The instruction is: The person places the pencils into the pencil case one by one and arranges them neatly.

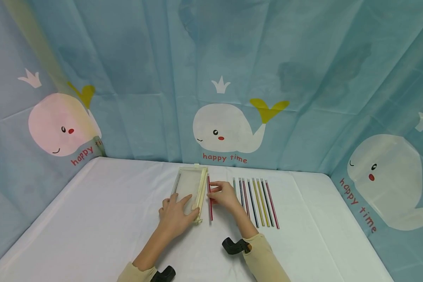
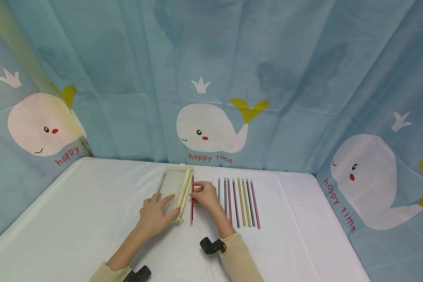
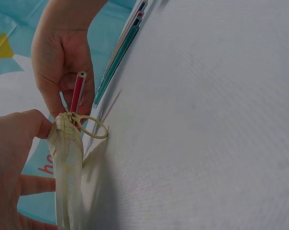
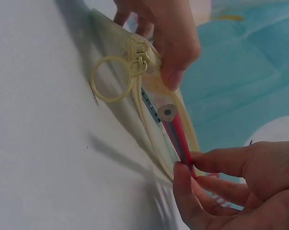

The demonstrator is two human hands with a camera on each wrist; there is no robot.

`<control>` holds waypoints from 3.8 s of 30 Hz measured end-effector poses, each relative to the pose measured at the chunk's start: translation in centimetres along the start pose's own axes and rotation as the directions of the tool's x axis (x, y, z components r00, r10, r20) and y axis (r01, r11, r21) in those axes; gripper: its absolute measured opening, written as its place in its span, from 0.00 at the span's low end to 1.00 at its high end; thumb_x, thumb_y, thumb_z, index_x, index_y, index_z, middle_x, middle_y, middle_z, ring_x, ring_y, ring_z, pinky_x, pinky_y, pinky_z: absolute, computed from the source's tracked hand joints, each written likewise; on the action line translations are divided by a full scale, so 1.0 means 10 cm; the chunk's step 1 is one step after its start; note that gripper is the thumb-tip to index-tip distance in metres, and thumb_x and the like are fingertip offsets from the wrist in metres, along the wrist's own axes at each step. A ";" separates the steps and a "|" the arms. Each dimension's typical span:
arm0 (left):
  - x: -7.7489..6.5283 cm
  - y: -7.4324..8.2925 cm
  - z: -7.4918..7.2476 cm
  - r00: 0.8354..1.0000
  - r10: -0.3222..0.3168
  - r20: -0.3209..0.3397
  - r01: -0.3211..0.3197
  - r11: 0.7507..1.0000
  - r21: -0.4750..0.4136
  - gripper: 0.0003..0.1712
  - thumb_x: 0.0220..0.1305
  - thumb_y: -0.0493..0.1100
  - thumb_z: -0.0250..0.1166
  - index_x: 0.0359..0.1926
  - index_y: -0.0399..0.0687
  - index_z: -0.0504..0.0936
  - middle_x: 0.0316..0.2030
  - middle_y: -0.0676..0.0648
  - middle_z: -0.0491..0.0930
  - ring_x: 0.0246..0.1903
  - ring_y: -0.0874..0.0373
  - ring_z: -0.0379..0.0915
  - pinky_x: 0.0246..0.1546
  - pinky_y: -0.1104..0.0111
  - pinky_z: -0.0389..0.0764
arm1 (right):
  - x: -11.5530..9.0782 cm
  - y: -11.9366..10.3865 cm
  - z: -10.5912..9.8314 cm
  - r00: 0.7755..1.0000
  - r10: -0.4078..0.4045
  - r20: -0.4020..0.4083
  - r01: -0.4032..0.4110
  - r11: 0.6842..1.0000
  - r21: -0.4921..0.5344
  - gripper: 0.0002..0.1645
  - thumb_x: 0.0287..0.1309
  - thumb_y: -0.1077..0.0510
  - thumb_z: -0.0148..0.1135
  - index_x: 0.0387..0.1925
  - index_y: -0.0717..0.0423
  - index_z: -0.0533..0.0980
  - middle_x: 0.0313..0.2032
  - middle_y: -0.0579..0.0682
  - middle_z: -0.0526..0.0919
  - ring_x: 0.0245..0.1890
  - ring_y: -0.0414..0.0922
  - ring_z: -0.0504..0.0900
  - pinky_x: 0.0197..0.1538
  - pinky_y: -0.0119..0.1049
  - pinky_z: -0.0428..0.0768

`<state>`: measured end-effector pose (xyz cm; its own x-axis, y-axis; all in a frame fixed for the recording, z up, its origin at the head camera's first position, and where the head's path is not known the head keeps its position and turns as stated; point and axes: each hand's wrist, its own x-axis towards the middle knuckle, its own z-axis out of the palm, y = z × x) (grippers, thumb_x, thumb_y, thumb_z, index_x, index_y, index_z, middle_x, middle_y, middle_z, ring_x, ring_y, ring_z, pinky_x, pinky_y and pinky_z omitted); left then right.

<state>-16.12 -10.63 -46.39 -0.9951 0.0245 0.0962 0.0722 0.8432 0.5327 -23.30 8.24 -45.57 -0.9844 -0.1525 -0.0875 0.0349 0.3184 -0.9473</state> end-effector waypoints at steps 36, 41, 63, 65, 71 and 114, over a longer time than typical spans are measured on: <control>-0.03 0.03 -0.04 1.000 -0.014 0.007 0.014 1.000 -0.011 0.35 0.66 0.60 0.64 0.67 0.47 0.82 0.69 0.25 0.67 0.63 0.26 0.64 0.53 0.32 0.69 | 0.18 0.01 0.23 0.999 -0.034 -0.018 0.036 0.991 0.126 0.23 0.60 0.72 0.69 0.57 0.76 0.79 0.35 0.60 0.86 0.24 0.41 0.85 0.33 0.36 0.88; -0.03 0.03 -0.04 1.000 -0.016 0.006 0.017 1.000 -0.018 0.35 0.65 0.60 0.65 0.67 0.47 0.82 0.69 0.26 0.67 0.62 0.27 0.64 0.53 0.33 0.69 | 0.23 0.01 0.28 0.999 -0.003 -0.042 0.009 0.992 0.128 0.24 0.61 0.72 0.69 0.59 0.75 0.79 0.36 0.60 0.85 0.24 0.38 0.82 0.32 0.34 0.87; -0.01 0.02 -0.02 1.000 -0.018 0.000 0.018 1.000 -0.008 0.34 0.66 0.60 0.65 0.67 0.47 0.82 0.69 0.26 0.68 0.62 0.26 0.64 0.53 0.32 0.69 | 0.17 -0.03 0.25 0.999 -0.034 -0.037 0.037 0.996 0.080 0.23 0.62 0.72 0.67 0.59 0.74 0.79 0.40 0.63 0.86 0.29 0.46 0.89 0.36 0.37 0.88; -0.01 0.02 -0.01 1.000 -0.021 0.001 0.021 1.000 0.002 0.34 0.66 0.60 0.65 0.67 0.47 0.82 0.69 0.26 0.68 0.62 0.26 0.64 0.53 0.32 0.69 | 0.16 -0.04 0.22 0.999 -0.037 -0.040 0.039 0.997 0.063 0.24 0.62 0.72 0.67 0.60 0.74 0.79 0.41 0.63 0.86 0.31 0.49 0.90 0.37 0.38 0.89; -0.01 0.02 -0.01 1.000 -0.022 -0.006 0.022 1.000 0.015 0.34 0.66 0.60 0.65 0.67 0.47 0.83 0.70 0.26 0.68 0.61 0.27 0.65 0.53 0.33 0.68 | 0.12 -0.03 0.12 0.997 -0.057 -0.058 0.060 0.997 0.038 0.25 0.62 0.72 0.68 0.61 0.75 0.78 0.44 0.66 0.87 0.36 0.56 0.92 0.38 0.40 0.89; -0.04 0.01 0.00 0.999 0.012 -0.042 -0.013 1.000 -0.024 0.34 0.64 0.61 0.65 0.64 0.45 0.84 0.67 0.25 0.70 0.60 0.25 0.65 0.50 0.31 0.68 | -0.07 0.06 -0.47 0.962 -0.139 -0.234 0.094 0.977 -0.192 0.27 0.63 0.66 0.71 0.63 0.68 0.79 0.48 0.66 0.86 0.43 0.58 0.88 0.37 0.39 0.85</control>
<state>-15.76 -10.59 -46.35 -0.9904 0.0119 0.1378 0.0867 0.8294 0.5518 -23.38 12.96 -44.59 -0.9925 0.0278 0.1192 -0.0917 0.4767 -0.8742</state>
